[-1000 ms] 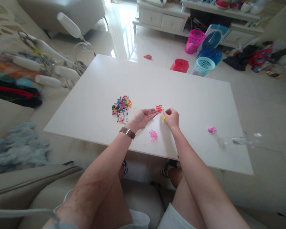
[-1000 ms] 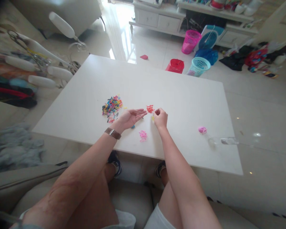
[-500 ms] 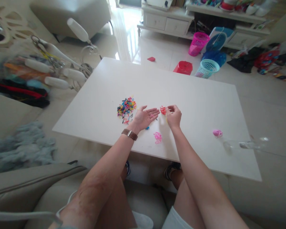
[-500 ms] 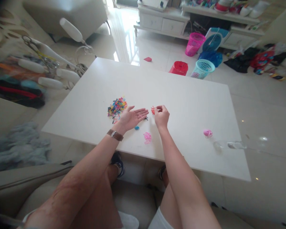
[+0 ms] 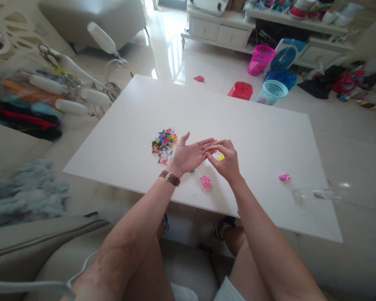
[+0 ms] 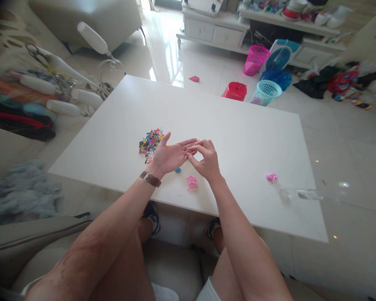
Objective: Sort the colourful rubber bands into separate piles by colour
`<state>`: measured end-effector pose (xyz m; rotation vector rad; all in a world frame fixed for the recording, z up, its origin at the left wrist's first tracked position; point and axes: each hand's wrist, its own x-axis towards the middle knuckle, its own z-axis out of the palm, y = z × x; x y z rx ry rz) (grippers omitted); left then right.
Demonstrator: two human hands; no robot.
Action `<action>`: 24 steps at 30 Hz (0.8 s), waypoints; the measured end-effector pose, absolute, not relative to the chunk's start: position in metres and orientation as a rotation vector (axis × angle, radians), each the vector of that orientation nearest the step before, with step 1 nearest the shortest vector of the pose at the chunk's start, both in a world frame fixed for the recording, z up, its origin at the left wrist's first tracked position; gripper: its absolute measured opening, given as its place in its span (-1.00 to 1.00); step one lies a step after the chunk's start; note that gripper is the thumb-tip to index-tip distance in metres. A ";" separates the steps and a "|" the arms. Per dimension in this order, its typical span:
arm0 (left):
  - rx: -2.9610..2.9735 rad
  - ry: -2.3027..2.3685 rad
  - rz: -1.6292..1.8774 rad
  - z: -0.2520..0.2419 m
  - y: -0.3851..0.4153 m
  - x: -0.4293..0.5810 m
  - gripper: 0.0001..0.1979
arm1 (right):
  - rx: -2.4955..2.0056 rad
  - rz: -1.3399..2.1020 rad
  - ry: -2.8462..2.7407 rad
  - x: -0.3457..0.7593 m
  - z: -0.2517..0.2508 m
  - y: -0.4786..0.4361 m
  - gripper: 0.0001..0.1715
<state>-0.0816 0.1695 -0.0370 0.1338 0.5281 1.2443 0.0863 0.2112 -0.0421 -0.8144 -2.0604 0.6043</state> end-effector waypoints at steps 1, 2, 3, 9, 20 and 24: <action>0.141 0.524 1.236 -0.036 0.169 -0.081 -0.28 | -0.791 0.597 -2.071 0.088 -0.040 0.211 -0.93; 0.149 0.521 1.227 -0.035 0.168 -0.080 -0.26 | -0.772 0.593 -2.081 0.089 -0.039 0.211 -0.93; 0.156 0.522 1.218 -0.034 0.168 -0.079 -0.25 | -0.760 0.594 -2.088 0.090 -0.038 0.211 -0.93; 0.201 0.529 1.159 -0.028 0.166 -0.073 -0.22 | -0.770 0.638 -2.119 0.095 -0.035 0.211 -0.97; 0.219 0.532 1.164 -0.027 0.163 -0.072 -0.22 | -0.781 0.675 -2.087 0.093 -0.035 0.210 -0.93; 0.218 0.528 1.157 -0.027 0.163 -0.072 -0.18 | -0.779 0.699 -2.075 0.093 -0.034 0.210 -0.93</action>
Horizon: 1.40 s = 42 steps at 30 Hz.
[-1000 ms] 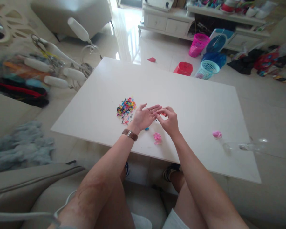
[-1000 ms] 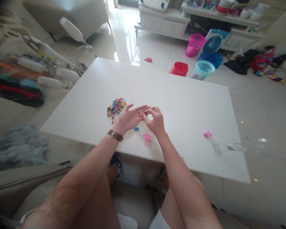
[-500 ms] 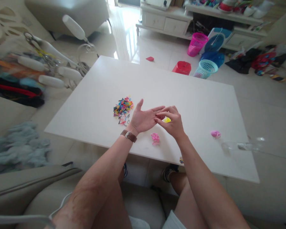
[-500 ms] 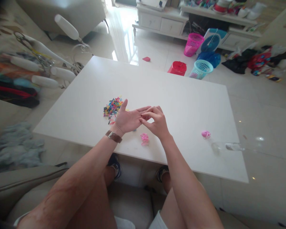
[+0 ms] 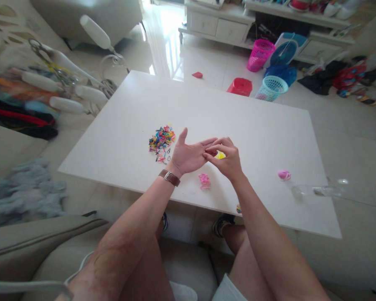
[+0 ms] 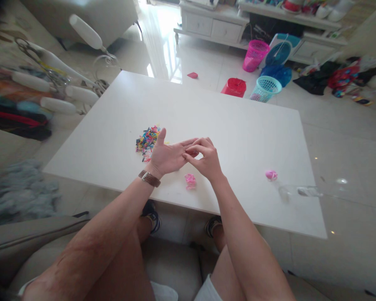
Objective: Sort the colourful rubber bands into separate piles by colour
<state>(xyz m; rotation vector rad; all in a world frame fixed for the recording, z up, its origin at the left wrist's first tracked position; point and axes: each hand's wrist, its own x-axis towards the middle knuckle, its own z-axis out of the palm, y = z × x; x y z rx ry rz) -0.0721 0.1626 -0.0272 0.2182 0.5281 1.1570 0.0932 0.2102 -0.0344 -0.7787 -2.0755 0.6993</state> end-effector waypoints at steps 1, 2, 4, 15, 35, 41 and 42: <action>0.218 0.527 1.161 -0.027 0.162 -0.072 -0.17 | -0.782 0.701 -2.071 0.093 -0.034 0.210 -0.92; 0.218 0.526 1.168 -0.026 0.162 -0.072 -0.15 | -0.786 0.702 -2.065 0.092 -0.034 0.210 -0.91; 0.216 0.520 1.181 -0.026 0.162 -0.072 -0.13 | -0.788 0.702 -2.050 0.091 -0.033 0.209 -0.90; 0.213 0.501 1.237 -0.023 0.161 -0.074 -0.21 | -0.755 0.729 -2.046 0.094 -0.028 0.207 -0.92; 0.140 0.315 1.144 -0.029 0.159 -0.084 -0.04 | -0.529 0.707 -2.219 0.091 -0.028 0.199 -0.78; 0.155 0.306 1.138 -0.024 0.158 -0.085 -0.03 | -0.493 0.620 -2.208 0.090 -0.030 0.196 -0.78; 0.157 0.305 1.139 -0.023 0.158 -0.085 -0.03 | -0.487 0.608 -2.196 0.090 -0.031 0.196 -0.78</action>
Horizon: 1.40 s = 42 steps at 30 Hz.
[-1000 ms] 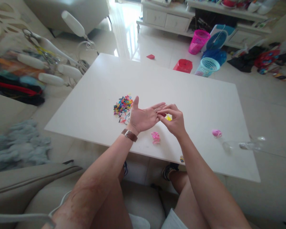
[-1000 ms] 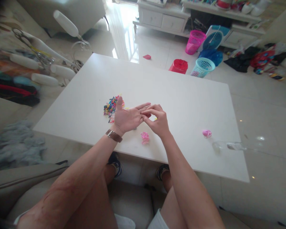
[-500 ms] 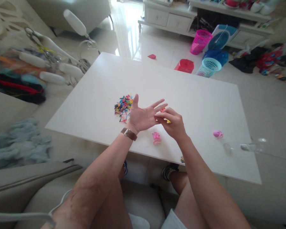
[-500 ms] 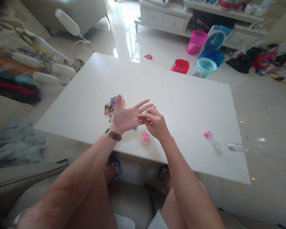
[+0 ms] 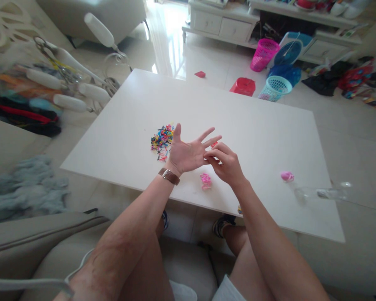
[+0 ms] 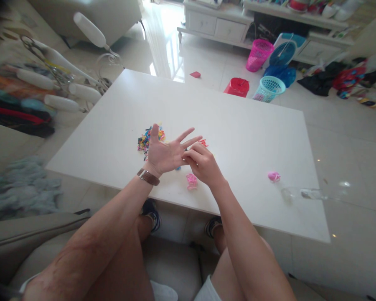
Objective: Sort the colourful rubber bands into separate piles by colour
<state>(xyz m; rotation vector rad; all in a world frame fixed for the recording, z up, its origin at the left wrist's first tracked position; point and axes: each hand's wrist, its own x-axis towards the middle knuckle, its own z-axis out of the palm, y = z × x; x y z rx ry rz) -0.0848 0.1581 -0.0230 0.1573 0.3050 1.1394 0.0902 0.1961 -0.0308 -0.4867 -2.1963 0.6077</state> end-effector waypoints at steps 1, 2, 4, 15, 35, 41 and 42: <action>0.158 0.302 1.142 -0.022 0.158 -0.085 -0.03 | -0.480 0.595 -2.183 0.090 -0.031 0.196 -0.78; 0.158 0.297 1.145 -0.021 0.158 -0.085 -0.02 | -0.471 0.581 -2.168 0.090 -0.031 0.195 -0.79; 0.156 0.285 1.152 -0.020 0.157 -0.084 0.01 | -0.446 0.546 -2.146 0.090 -0.032 0.194 -0.78; 0.185 0.274 1.150 -0.018 0.154 -0.086 0.04 | -0.482 0.522 -2.082 0.086 -0.029 0.188 -0.85; 0.181 0.314 1.107 -0.015 0.151 -0.085 0.06 | -0.603 0.731 -2.037 0.086 -0.018 0.187 -0.88; 0.189 0.271 1.084 -0.017 0.151 -0.084 0.05 | -0.598 0.748 -2.031 0.086 -0.016 0.186 -0.85; 0.190 0.267 1.083 -0.018 0.151 -0.084 0.04 | -0.587 0.754 -2.030 0.086 -0.016 0.187 -0.86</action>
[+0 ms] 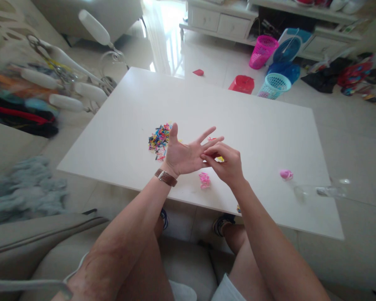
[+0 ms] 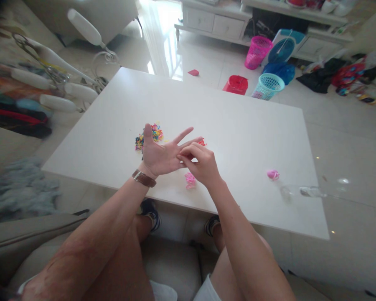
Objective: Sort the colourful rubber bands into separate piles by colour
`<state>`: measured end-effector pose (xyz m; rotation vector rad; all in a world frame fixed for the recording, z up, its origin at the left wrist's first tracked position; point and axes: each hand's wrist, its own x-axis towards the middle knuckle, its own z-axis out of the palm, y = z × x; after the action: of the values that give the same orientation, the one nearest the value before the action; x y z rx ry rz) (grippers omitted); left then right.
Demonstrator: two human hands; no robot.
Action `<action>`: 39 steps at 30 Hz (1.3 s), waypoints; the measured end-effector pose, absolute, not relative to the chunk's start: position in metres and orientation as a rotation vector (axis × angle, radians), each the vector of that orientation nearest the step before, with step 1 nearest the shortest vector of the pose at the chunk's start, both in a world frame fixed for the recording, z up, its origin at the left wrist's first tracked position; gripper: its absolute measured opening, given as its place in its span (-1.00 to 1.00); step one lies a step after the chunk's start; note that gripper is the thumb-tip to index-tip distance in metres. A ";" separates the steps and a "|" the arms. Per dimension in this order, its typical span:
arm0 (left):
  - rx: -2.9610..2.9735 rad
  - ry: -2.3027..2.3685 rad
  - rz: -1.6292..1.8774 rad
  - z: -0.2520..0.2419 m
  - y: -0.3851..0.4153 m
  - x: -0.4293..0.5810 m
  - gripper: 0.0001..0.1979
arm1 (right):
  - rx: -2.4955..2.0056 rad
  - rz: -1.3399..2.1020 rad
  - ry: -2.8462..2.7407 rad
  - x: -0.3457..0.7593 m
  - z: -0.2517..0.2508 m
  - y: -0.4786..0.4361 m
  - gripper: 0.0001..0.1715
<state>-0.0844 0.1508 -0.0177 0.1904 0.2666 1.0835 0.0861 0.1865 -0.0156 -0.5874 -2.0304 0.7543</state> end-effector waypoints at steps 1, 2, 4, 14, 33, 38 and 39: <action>0.191 0.265 1.082 -0.018 0.151 -0.084 0.05 | -0.576 0.763 -2.033 0.086 -0.015 0.187 -0.86; 0.191 0.267 1.081 -0.018 0.151 -0.084 0.05 | -0.567 0.771 -2.037 0.087 -0.015 0.187 -0.86; 0.192 0.276 1.078 -0.017 0.151 -0.084 0.05 | -0.564 0.780 -2.046 0.088 -0.015 0.187 -0.87; 0.190 0.301 1.081 -0.014 0.151 -0.084 0.06 | -0.562 0.727 -1.990 0.086 -0.021 0.185 -0.88; 0.204 0.298 1.060 -0.014 0.150 -0.084 0.06 | -0.558 0.639 -2.036 0.084 -0.026 0.184 -0.81; 0.206 0.300 1.066 -0.014 0.150 -0.083 0.06 | -0.544 0.594 -2.030 0.084 -0.027 0.183 -0.82; 0.207 0.295 1.063 -0.014 0.150 -0.084 0.06 | -0.546 0.587 -2.031 0.084 -0.028 0.183 -0.82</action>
<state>-0.0835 0.1503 -0.0143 0.2074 0.2948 1.0631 0.0843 0.1830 -0.0276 -0.5460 -2.0309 0.5870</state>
